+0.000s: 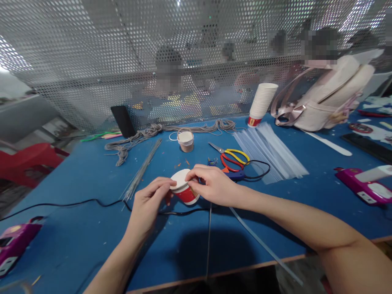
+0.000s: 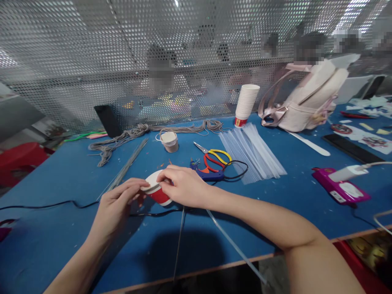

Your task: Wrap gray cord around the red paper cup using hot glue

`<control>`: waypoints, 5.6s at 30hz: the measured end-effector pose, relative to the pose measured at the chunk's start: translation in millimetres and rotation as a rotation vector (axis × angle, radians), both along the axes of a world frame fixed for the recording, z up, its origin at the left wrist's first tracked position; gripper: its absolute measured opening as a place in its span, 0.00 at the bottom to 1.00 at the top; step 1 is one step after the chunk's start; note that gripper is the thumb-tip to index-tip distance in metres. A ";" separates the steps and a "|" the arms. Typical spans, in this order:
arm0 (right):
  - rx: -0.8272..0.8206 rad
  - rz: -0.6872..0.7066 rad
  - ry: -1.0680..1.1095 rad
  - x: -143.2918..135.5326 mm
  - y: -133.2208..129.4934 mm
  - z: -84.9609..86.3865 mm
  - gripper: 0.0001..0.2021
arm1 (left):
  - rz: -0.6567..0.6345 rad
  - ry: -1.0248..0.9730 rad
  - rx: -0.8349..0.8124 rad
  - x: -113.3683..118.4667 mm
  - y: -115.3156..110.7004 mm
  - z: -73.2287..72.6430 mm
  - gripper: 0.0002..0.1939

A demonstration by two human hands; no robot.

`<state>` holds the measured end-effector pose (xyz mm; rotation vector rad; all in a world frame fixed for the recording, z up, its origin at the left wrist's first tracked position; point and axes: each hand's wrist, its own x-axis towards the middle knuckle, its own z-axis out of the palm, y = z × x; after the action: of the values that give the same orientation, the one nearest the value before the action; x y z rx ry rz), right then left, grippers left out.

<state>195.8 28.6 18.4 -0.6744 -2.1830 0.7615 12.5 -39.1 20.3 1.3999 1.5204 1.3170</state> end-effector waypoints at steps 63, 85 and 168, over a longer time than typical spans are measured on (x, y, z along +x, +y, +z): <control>0.211 -0.118 0.042 -1.4 11.7 -11.1 0.07 | -0.035 0.190 -0.128 19.8 20.6 14.0 0.09; 0.189 -0.100 0.057 -1.4 3.2 -6.2 0.07 | 0.059 0.188 -0.080 22.6 20.4 16.4 0.07; 0.093 -0.042 0.029 62.7 -33.7 -22.6 0.12 | 0.001 -0.108 -0.163 29.3 19.8 10.6 0.08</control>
<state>258.5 -5.1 -4.2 -0.6563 -2.1562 0.6404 41.7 -19.3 30.9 1.2068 1.5198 1.2195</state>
